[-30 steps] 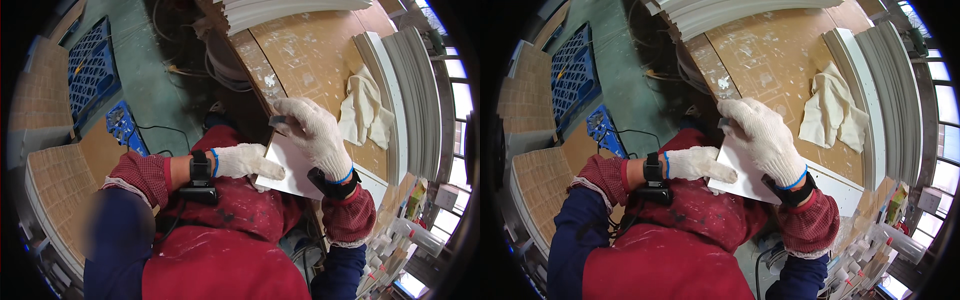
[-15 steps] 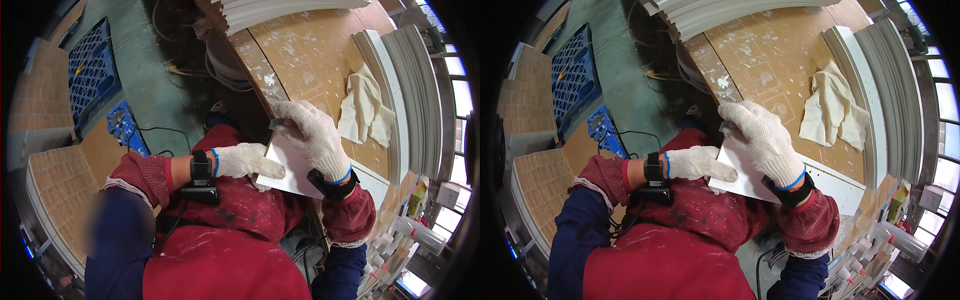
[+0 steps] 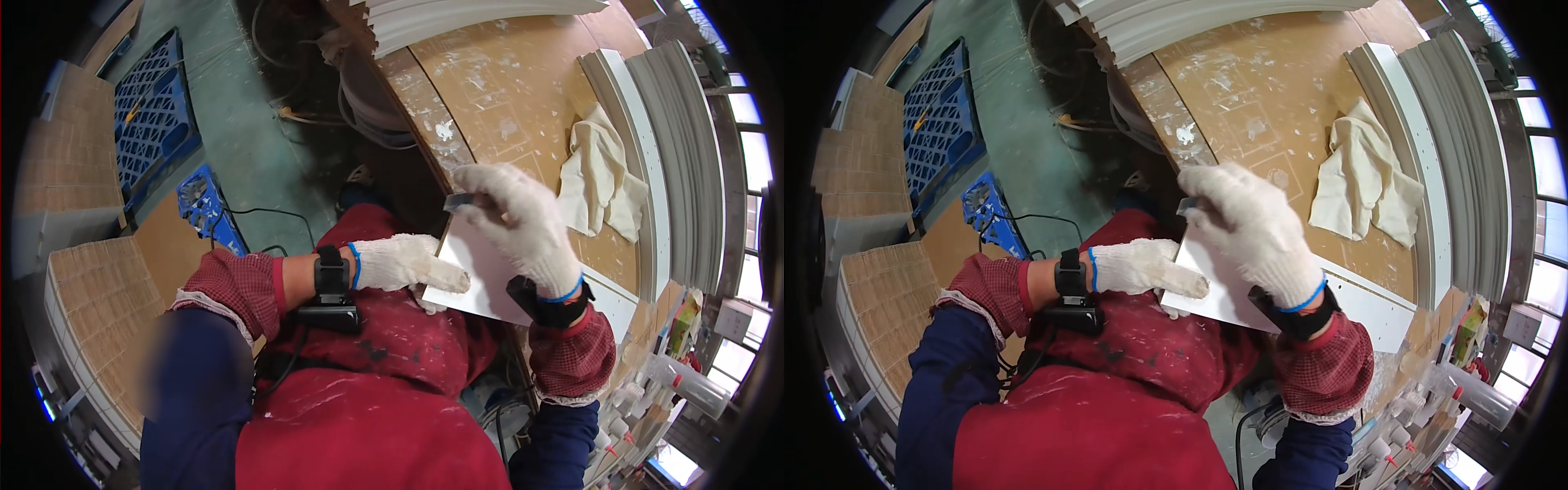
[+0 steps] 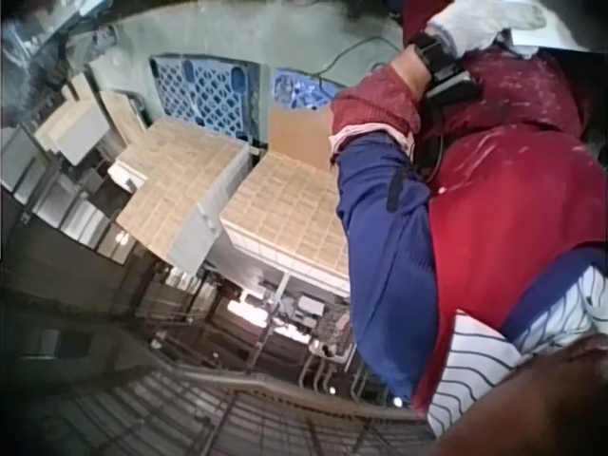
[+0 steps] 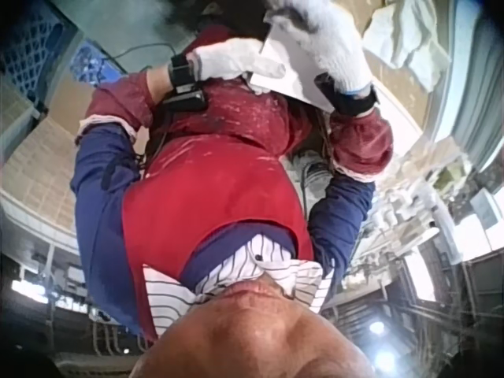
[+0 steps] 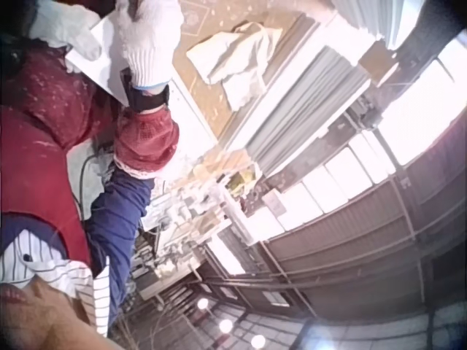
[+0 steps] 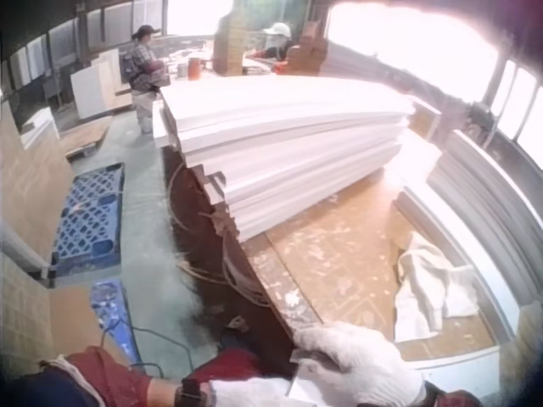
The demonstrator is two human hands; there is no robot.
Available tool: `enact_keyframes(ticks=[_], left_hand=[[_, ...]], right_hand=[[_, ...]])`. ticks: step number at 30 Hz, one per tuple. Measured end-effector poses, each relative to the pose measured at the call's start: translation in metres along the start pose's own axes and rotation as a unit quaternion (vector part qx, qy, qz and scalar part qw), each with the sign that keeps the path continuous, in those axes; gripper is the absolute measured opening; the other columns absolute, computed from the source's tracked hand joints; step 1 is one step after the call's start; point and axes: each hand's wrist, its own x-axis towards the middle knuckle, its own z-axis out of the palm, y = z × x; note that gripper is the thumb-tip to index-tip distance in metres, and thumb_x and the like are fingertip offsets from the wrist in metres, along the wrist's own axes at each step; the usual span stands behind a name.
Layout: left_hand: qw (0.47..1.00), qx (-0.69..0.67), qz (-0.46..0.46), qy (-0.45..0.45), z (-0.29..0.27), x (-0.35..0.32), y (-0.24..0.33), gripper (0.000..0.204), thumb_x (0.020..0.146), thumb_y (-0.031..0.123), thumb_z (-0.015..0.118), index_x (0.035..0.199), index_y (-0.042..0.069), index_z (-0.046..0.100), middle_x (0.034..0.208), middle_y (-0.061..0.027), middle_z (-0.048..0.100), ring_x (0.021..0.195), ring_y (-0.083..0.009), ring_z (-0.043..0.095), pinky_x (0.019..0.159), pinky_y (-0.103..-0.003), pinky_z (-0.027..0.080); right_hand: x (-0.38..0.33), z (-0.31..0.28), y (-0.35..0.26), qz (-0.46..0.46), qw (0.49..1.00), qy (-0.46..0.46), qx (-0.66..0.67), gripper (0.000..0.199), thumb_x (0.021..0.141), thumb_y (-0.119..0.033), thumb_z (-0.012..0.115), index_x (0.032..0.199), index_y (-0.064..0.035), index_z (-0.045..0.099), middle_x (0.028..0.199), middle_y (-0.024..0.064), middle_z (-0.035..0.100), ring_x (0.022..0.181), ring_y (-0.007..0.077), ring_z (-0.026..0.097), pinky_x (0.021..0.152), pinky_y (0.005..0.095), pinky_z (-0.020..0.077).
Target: The person sands the edges and surfaces of white rectangular panels using a sanding block. They flip the panels over to treat both sides and wipe them with a cloth to remove dust. The person handles the panels one at a time from a stack on the workbench.
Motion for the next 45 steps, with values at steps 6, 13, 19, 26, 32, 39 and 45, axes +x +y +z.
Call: enact_keyframes(ticks=[6, 13, 19, 26, 32, 39, 45], left_hand=[[1.0, -0.003, -0.024, 0.016, 0.001, -0.003, 0.002, 0.031, 0.09, 0.03, 0.068, 0.1, 0.001, 0.069, 0.084, -0.0059, 0.069, 0.077, -0.0134, 0.065, 0.071, -0.028, 0.049], [0.998, 0.042, -0.014, 0.037, 0.006, -0.008, 0.009, 0.032, 0.09, 0.032, 0.068, 0.1, 0.002, 0.07, 0.085, -0.0052, 0.069, 0.079, -0.0116, 0.064, 0.071, -0.028, 0.049], [1.0, 0.002, -0.002, 0.008, 0.001, -0.001, 0.0, 0.031, 0.09, 0.029, 0.068, 0.103, 0.001, 0.069, 0.088, -0.0048, 0.069, 0.078, -0.0111, 0.063, 0.07, -0.026, 0.049], [0.999, -0.04, 0.007, 0.01, 0.003, -0.001, -0.003, 0.027, 0.091, 0.025, 0.068, 0.102, 0.0, 0.067, 0.085, -0.005, 0.067, 0.074, -0.0121, 0.063, 0.067, -0.027, 0.05], [0.999, -0.047, 0.024, 0.006, 0.003, 0.0, -0.004, 0.029, 0.09, 0.025, 0.068, 0.104, -0.001, 0.066, 0.085, -0.0072, 0.067, 0.075, -0.0145, 0.064, 0.067, -0.028, 0.051], [0.998, -0.055, 0.004, 0.007, 0.004, -0.004, 0.0, 0.028, 0.09, 0.025, 0.068, 0.099, -0.001, 0.066, 0.084, -0.0084, 0.067, 0.073, -0.0154, 0.065, 0.065, -0.029, 0.051], [0.998, -0.05, 0.021, -0.005, 0.0, 0.0, -0.006, 0.029, 0.091, 0.026, 0.067, 0.099, -0.002, 0.066, 0.083, -0.0096, 0.068, 0.072, -0.0164, 0.065, 0.065, -0.028, 0.051]], right_hand=[[0.0, 0.006, 0.004, 0.017, 0.999, 0.034, -0.003, 0.03, 0.079, -0.009, 0.067, 0.108, -0.0092, 0.06, 0.098, 0.0136, 0.064, 0.093, 0.0339, 0.062, 0.079, 0.0411, 0.0508], [-0.002, 0.005, 0.002, 0.033, 0.997, 0.071, -0.007, 0.03, 0.078, -0.008, 0.066, 0.108, -0.0086, 0.061, 0.099, 0.0135, 0.064, 0.093, 0.0332, 0.063, 0.078, 0.0396, 0.0513], [-0.002, 0.009, 0.012, -0.02, 0.997, 0.069, -0.033, 0.031, 0.079, -0.007, 0.066, 0.109, -0.0085, 0.062, 0.097, 0.0136, 0.064, 0.089, 0.0328, 0.063, 0.077, 0.0395, 0.0511], [-0.002, 0.007, 0.008, -0.001, 0.999, 0.032, -0.019, 0.029, 0.08, -0.008, 0.066, 0.109, -0.0079, 0.062, 0.094, 0.0134, 0.063, 0.089, 0.0329, 0.063, 0.077, 0.039, 0.0505], [-0.004, 0.006, 0.004, -0.003, 1.0, 0.016, 0.018, 0.029, 0.081, -0.008, 0.065, 0.109, -0.0096, 0.061, 0.097, 0.0132, 0.063, 0.093, 0.0337, 0.061, 0.078, 0.0411, 0.05], [-0.002, 0.006, 0.015, 0.016, 0.99, 0.124, 0.062, 0.03, 0.08, -0.01, 0.069, 0.109, -0.006, 0.063, 0.098, 0.0142, 0.065, 0.088, 0.0298, 0.065, 0.078, 0.0363, 0.0522], [-0.005, 0.002, 0.005, 0.038, 0.998, 0.022, 0.035, 0.026, 0.082, -0.013, 0.067, 0.107, -0.0086, 0.063, 0.096, 0.0129, 0.064, 0.087, 0.0302, 0.065, 0.078, 0.0362, 0.0522]])
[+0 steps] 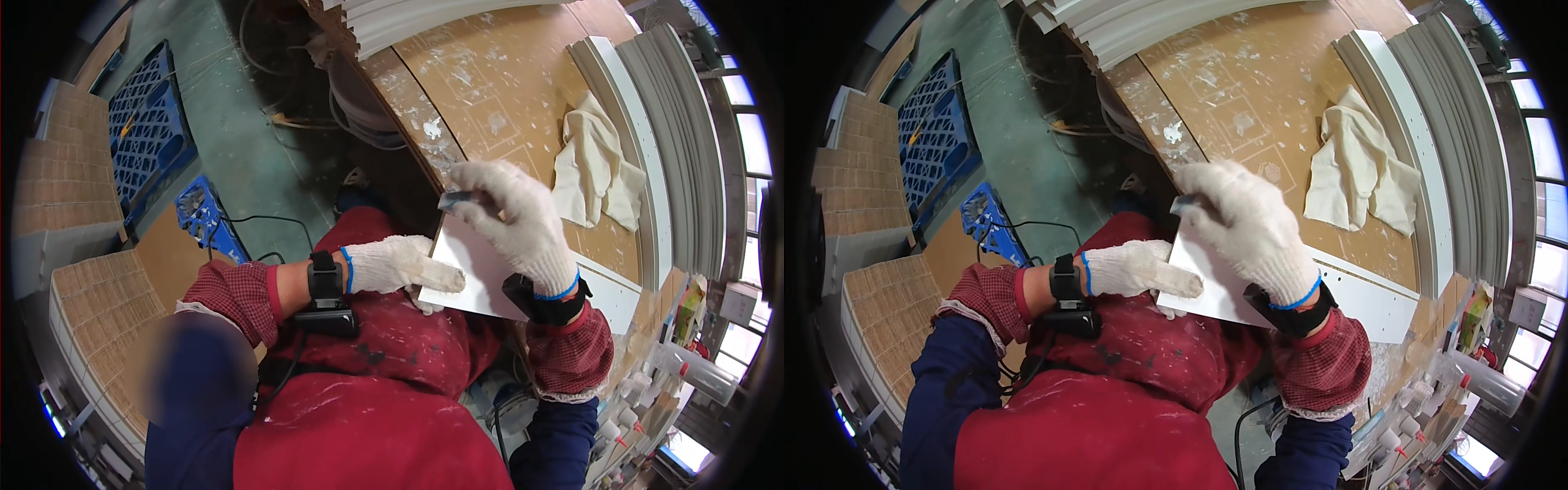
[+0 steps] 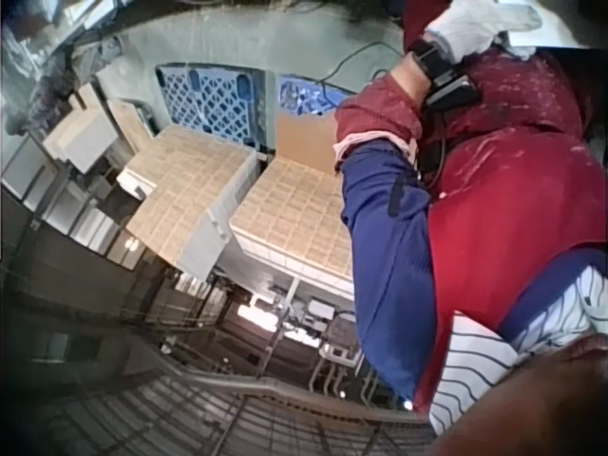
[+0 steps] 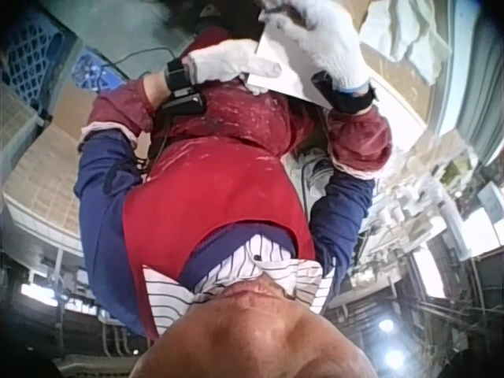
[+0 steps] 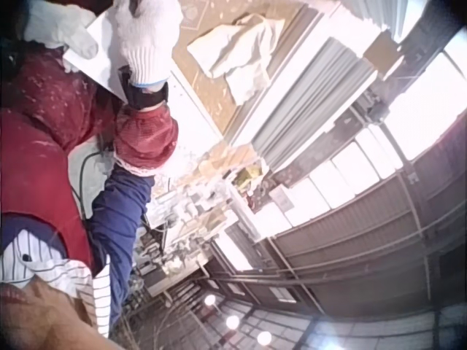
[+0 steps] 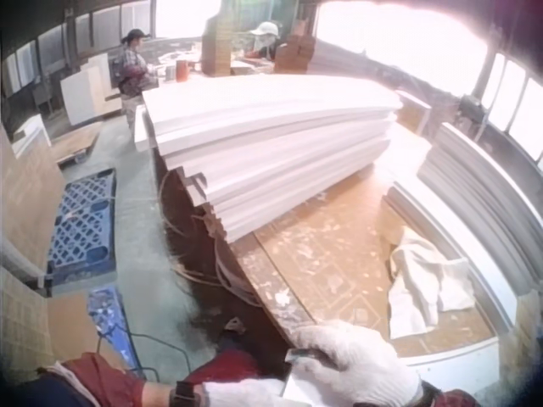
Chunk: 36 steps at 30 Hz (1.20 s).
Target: The person sands the edges and surfaces of white rectangular panels using a sanding block. They flip the panels over to treat both sides and wipe them with a cloth to remove dust. The person handles the panels one at a time from a stack on the workbench.
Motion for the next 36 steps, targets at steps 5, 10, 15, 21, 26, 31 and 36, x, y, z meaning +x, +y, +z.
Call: enact_keyframes(ticks=[5, 10, 15, 21, 26, 31, 36], left_hand=[[1.0, 0.023, -0.013, -0.002, 0.0, -0.002, 0.004, 0.03, 0.091, 0.028, 0.066, 0.099, -0.001, 0.067, 0.083, -0.0101, 0.069, 0.073, -0.0163, 0.065, 0.066, -0.028, 0.051], [0.993, 0.097, -0.044, 0.044, 0.007, -0.008, 0.019, 0.034, 0.089, 0.03, 0.068, 0.102, -0.001, 0.067, 0.084, -0.0087, 0.068, 0.076, -0.016, 0.065, 0.068, -0.029, 0.051], [1.0, 0.02, -0.003, 0.023, 0.001, 0.001, 0.0, 0.035, 0.086, 0.033, 0.072, 0.095, -0.001, 0.067, 0.08, -0.0086, 0.065, 0.07, -0.0168, 0.063, 0.064, -0.029, 0.052], [0.999, -0.048, -0.018, 0.01, 0.01, 0.003, 0.005, 0.043, 0.087, 0.029, 0.07, 0.111, -0.006, 0.059, 0.088, -0.0146, 0.066, 0.073, -0.0209, 0.066, 0.067, -0.031, 0.055], [1.0, -0.002, -0.023, 0.001, 0.012, 0.004, 0.014, 0.034, 0.09, 0.019, 0.064, 0.112, -0.006, 0.059, 0.088, -0.0173, 0.067, 0.075, -0.0238, 0.066, 0.067, -0.034, 0.056], [0.999, -0.009, -0.036, 0.02, 0.014, 0.002, 0.017, 0.033, 0.091, 0.022, 0.063, 0.11, -0.005, 0.06, 0.087, -0.0167, 0.067, 0.075, -0.0237, 0.067, 0.067, -0.034, 0.056], [0.999, -0.01, -0.033, 0.035, 0.013, 0.001, 0.013, 0.033, 0.09, 0.024, 0.064, 0.108, -0.004, 0.061, 0.088, -0.0157, 0.068, 0.077, -0.0233, 0.067, 0.068, -0.034, 0.056]], right_hand=[[0.006, 0.009, 0.005, -0.043, 0.996, 0.066, -0.037, 0.028, 0.081, -0.01, 0.068, 0.108, -0.0086, 0.063, 0.095, 0.0132, 0.064, 0.084, 0.0272, 0.065, 0.077, 0.0347, 0.0522], [-0.009, -0.005, 0.013, 0.043, 0.974, 0.165, 0.151, 0.03, 0.082, -0.003, 0.069, 0.112, -0.0004, 0.063, 0.097, 0.0084, 0.066, 0.082, 0.0143, 0.064, 0.073, 0.0269, 0.0531], [-0.052, -0.029, 0.023, 0.155, 0.912, 0.25, 0.286, 0.034, 0.088, -0.001, 0.062, 0.121, 0.0049, 0.056, 0.101, 0.0079, 0.064, 0.077, 0.0115, 0.062, 0.066, 0.0223, 0.0525], [-0.125, -0.021, 0.062, 0.229, 0.808, 0.378, 0.391, 0.028, 0.094, -0.015, 0.06, 0.117, 0.0026, 0.059, 0.084, 0.0029, 0.061, 0.059, 0.0055, 0.05, 0.05, 0.0183, 0.0403], [-0.165, -0.013, 0.072, 0.257, 0.782, 0.412, 0.391, 0.025, 0.093, -0.016, 0.063, 0.112, 0.0, 0.062, 0.076, -0.0001, 0.061, 0.053, 0.0027, 0.045, 0.047, 0.0162, 0.0349], [-0.106, -0.006, 0.035, 0.216, 0.878, 0.314, 0.291, 0.027, 0.087, -0.015, 0.066, 0.108, 0.0026, 0.063, 0.08, 0.0034, 0.065, 0.069, 0.0121, 0.059, 0.061, 0.0246, 0.0473], [-0.042, -0.013, 0.016, 0.121, 0.978, 0.141, 0.095, 0.028, 0.084, -0.023, 0.067, 0.106, -0.0044, 0.066, 0.086, 0.0137, 0.067, 0.079, 0.026, 0.066, 0.071, 0.0346, 0.0508]])
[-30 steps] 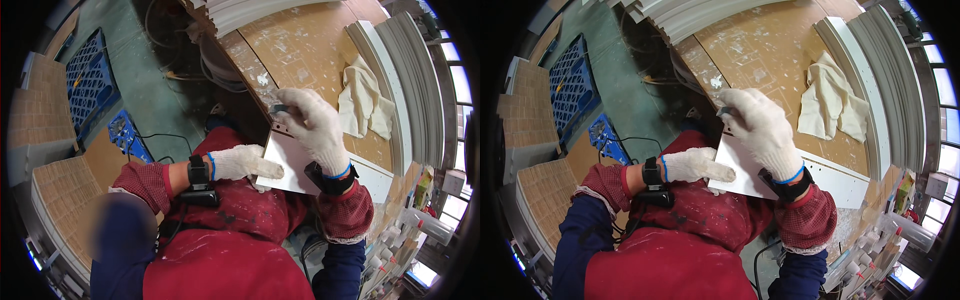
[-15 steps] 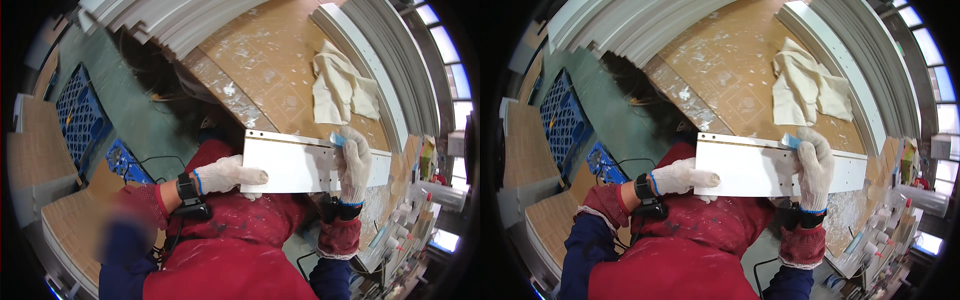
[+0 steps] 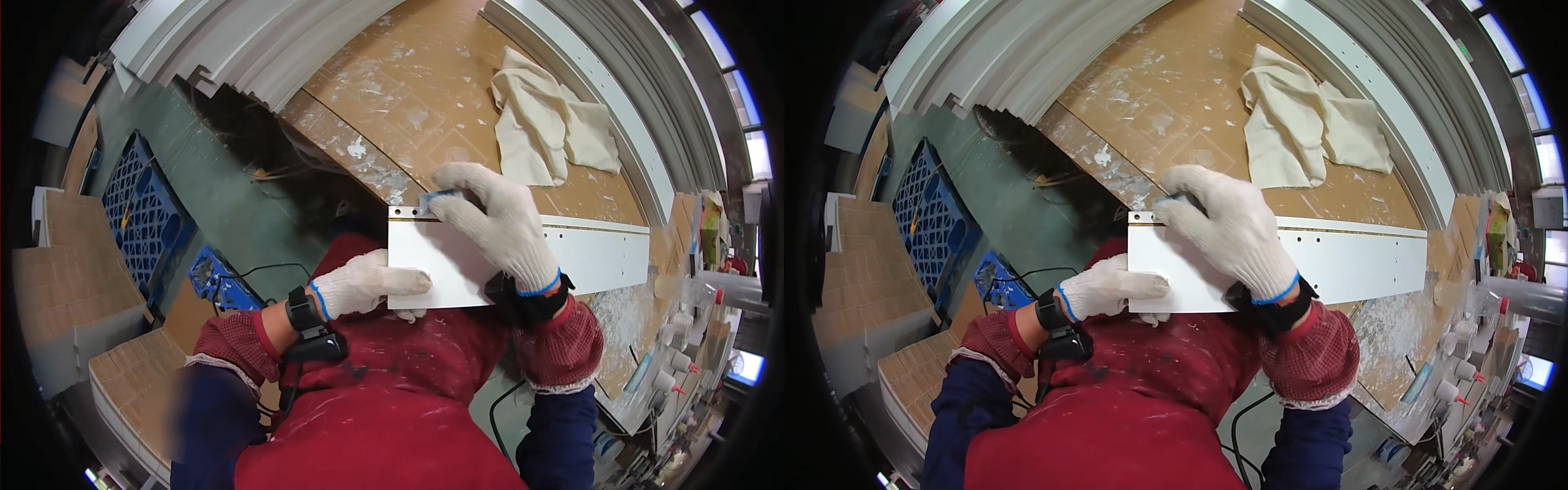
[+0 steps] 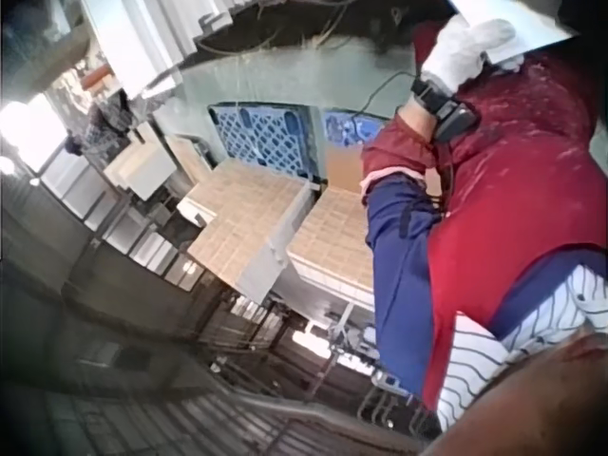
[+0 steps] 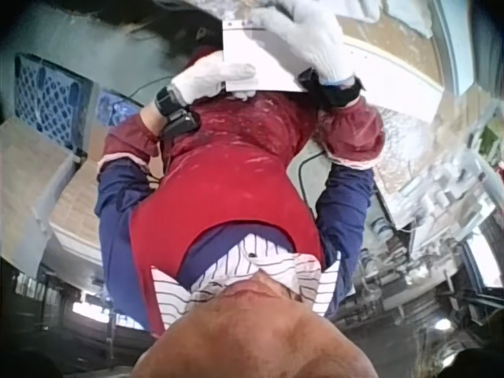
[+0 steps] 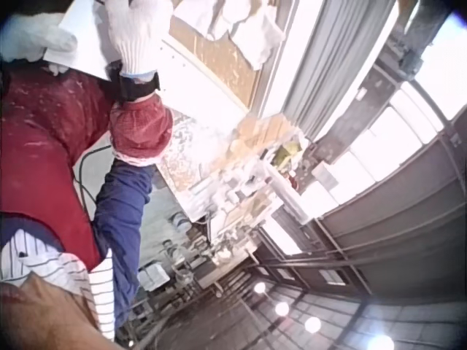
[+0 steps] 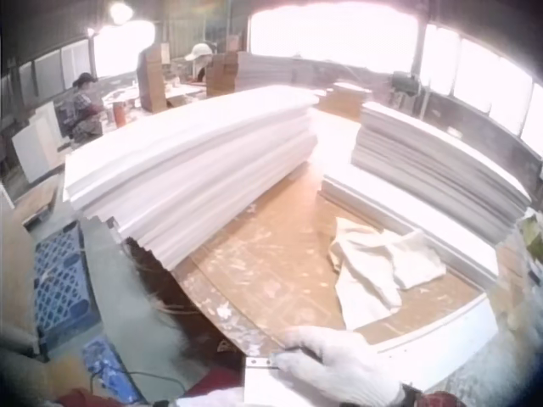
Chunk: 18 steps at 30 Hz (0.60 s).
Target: The person sands the edges and surfaces of white rectangular panels using a sanding block. They flip the panels over to treat both sides and wipe them with a cloth to remove dust. The person handles the panels one at a time from a stack on the workbench.
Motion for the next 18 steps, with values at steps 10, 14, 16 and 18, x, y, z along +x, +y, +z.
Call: enact_keyframes(ticks=[10, 14, 16, 18], left_hand=[[1.0, 0.003, 0.015, 0.0, 0.002, -0.002, -0.002, 0.033, 0.088, 0.029, 0.067, 0.099, -0.003, 0.064, 0.083, -0.0123, 0.068, 0.071, -0.0185, 0.066, 0.066, -0.029, 0.053], [1.0, -0.006, -0.005, -0.019, -0.004, 0.001, -0.001, 0.038, 0.088, 0.024, 0.069, 0.112, -0.003, 0.061, 0.093, -0.0133, 0.068, 0.079, -0.0217, 0.068, 0.069, -0.032, 0.056], [1.0, -0.023, -0.003, -0.007, -0.003, 0.0, -0.004, 0.037, 0.088, 0.024, 0.068, 0.113, -0.003, 0.06, 0.095, -0.0132, 0.068, 0.08, -0.0217, 0.068, 0.07, -0.032, 0.056], [1.0, -0.013, -0.01, -0.01, -0.002, 0.001, -0.002, 0.036, 0.089, 0.023, 0.068, 0.113, -0.003, 0.06, 0.097, -0.0131, 0.067, 0.081, -0.0216, 0.068, 0.071, -0.032, 0.056]], right_hand=[[0.034, 0.032, -0.005, -0.128, 0.984, -0.063, -0.105, 0.026, 0.084, -0.026, 0.063, 0.105, -0.0102, 0.065, 0.088, 0.017, 0.065, 0.084, 0.0353, 0.064, 0.074, 0.0422, 0.051], [0.032, 0.022, -0.004, -0.101, 0.991, -0.064, -0.067, 0.025, 0.085, -0.025, 0.062, 0.105, -0.0106, 0.065, 0.088, 0.0169, 0.065, 0.085, 0.0354, 0.063, 0.074, 0.0418, 0.0508], [0.034, 0.025, 0.002, -0.123, 0.986, -0.088, -0.068, 0.025, 0.085, -0.025, 0.062, 0.106, -0.0106, 0.065, 0.087, 0.0169, 0.064, 0.085, 0.0354, 0.063, 0.075, 0.0417, 0.0508], [0.035, 0.028, -0.001, -0.127, 0.981, -0.099, -0.106, 0.025, 0.085, -0.025, 0.062, 0.106, -0.011, 0.065, 0.087, 0.0166, 0.064, 0.086, 0.0351, 0.063, 0.075, 0.0414, 0.0508]])
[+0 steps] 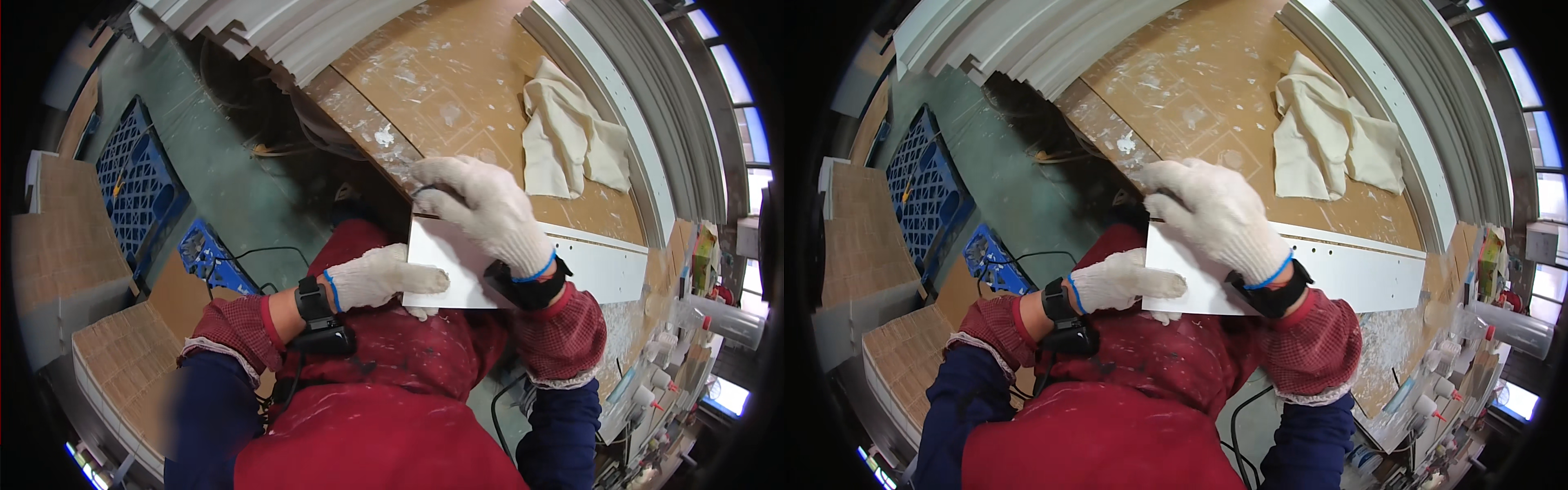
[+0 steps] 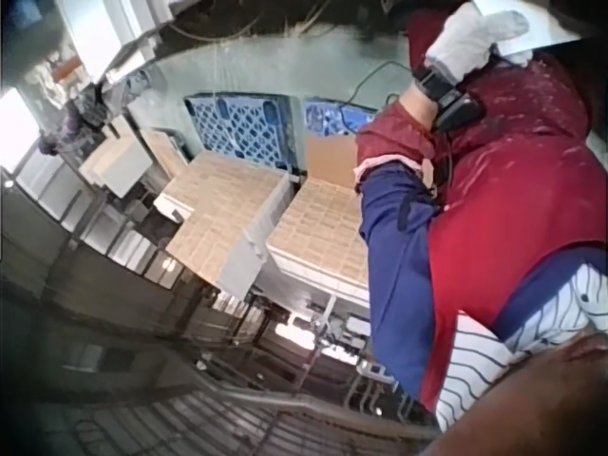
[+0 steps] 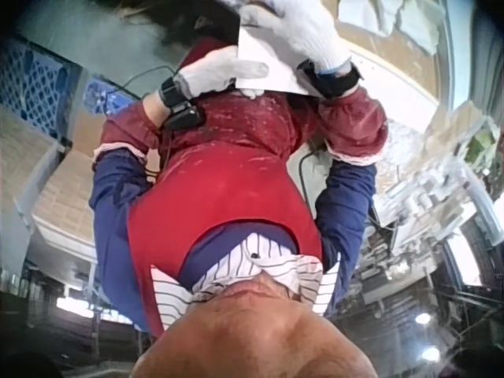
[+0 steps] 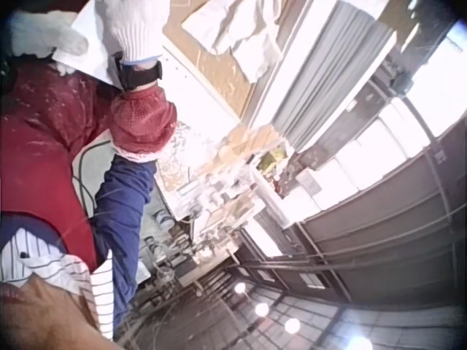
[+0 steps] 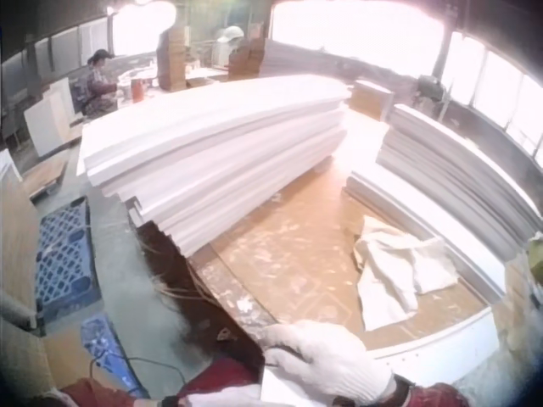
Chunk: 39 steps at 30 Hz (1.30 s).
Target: The person sands the edges and surfaces of white rectangular panels using a sanding block. They flip the panels over to treat both sides and wipe them with a cloth to remove dust. The person handles the panels one at a time from a stack on the workbench.
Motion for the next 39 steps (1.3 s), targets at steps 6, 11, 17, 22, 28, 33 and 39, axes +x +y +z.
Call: enact_keyframes(ticks=[6, 11, 17, 22, 28, 33, 39], left_hand=[[1.0, 0.021, 0.019, 0.009, 0.001, 0.001, 0.0, 0.035, 0.09, 0.027, 0.067, 0.108, -0.002, 0.062, 0.092, -0.0128, 0.068, 0.075, -0.0194, 0.067, 0.069, -0.03, 0.054], [0.999, -0.031, 0.031, 0.002, 0.004, 0.002, 0.001, 0.037, 0.091, 0.022, 0.065, 0.118, -0.002, 0.057, 0.096, -0.0108, 0.066, 0.078, -0.0207, 0.067, 0.069, -0.031, 0.055], [1.0, -0.017, 0.014, 0.013, 0.006, -0.002, 0.005, 0.041, 0.09, 0.023, 0.066, 0.121, -0.002, 0.055, 0.098, -0.0117, 0.066, 0.079, -0.0208, 0.067, 0.067, -0.031, 0.054], [0.999, -0.028, 0.039, -0.005, 0.011, 0.001, 0.007, 0.043, 0.091, 0.025, 0.066, 0.122, -0.002, 0.054, 0.099, -0.0126, 0.066, 0.081, -0.02, 0.065, 0.067, -0.031, 0.054], [0.999, -0.013, 0.031, -0.007, 0.004, 0.003, 0.003, 0.04, 0.091, 0.021, 0.064, 0.123, -0.002, 0.055, 0.104, -0.0119, 0.065, 0.082, -0.019, 0.064, 0.07, -0.033, 0.055], [0.999, -0.034, 0.042, 0.0, 0.01, 0.001, 0.004, 0.037, 0.09, 0.018, 0.065, 0.12, -0.002, 0.057, 0.102, -0.0104, 0.065, 0.08, -0.0181, 0.064, 0.069, -0.031, 0.054], [0.999, -0.027, 0.04, -0.009, 0.004, 0.004, 0.001, 0.036, 0.09, 0.016, 0.064, 0.119, -0.003, 0.057, 0.098, -0.0107, 0.065, 0.078, -0.017, 0.063, 0.069, -0.03, 0.054]], right_hand=[[0.002, 0.001, -0.009, -0.004, 0.991, 0.046, 0.123, 0.025, 0.087, -0.024, 0.062, 0.107, -0.0096, 0.067, 0.096, 0.0161, 0.066, 0.089, 0.0333, 0.064, 0.078, 0.0391, 0.0517], [-0.03, -0.013, 0.005, 0.151, 0.912, 0.116, 0.363, 0.031, 0.085, -0.013, 0.065, 0.114, 0.0007, 0.064, 0.101, 0.0144, 0.068, 0.092, 0.024, 0.066, 0.084, 0.0323, 0.0516], [-0.029, -0.012, 0.003, 0.014, 0.996, 0.064, 0.061, 0.027, 0.087, -0.018, 0.061, 0.112, -0.0085, 0.065, 0.092, 0.0167, 0.065, 0.087, 0.0333, 0.064, 0.077, 0.0388, 0.0519], [-0.023, 0.006, 0.0, -0.049, 0.996, 0.062, -0.043, 0.023, 0.087, -0.021, 0.061, 0.108, -0.0138, 0.062, 0.086, 0.0147, 0.059, 0.08, 0.0354, 0.061, 0.07, 0.0442, 0.0498], [-0.02, -0.003, 0.005, -0.052, 0.995, 0.074, -0.035, 0.021, 0.086, -0.02, 0.062, 0.105, -0.0134, 0.063, 0.081, 0.015, 0.059, 0.08, 0.0356, 0.061, 0.067, 0.0443, 0.0494], [-0.02, 0.007, 0.001, -0.072, 0.995, 0.056, -0.047, 0.022, 0.085, -0.02, 0.062, 0.106, -0.0137, 0.063, 0.083, 0.0153, 0.06, 0.079, 0.0355, 0.061, 0.067, 0.0441, 0.0494], [-0.017, 0.001, -0.005, -0.082, 0.991, 0.043, -0.092, 0.021, 0.085, -0.018, 0.061, 0.105, -0.0134, 0.062, 0.081, 0.0148, 0.059, 0.078, 0.035, 0.062, 0.067, 0.0444, 0.0497]])
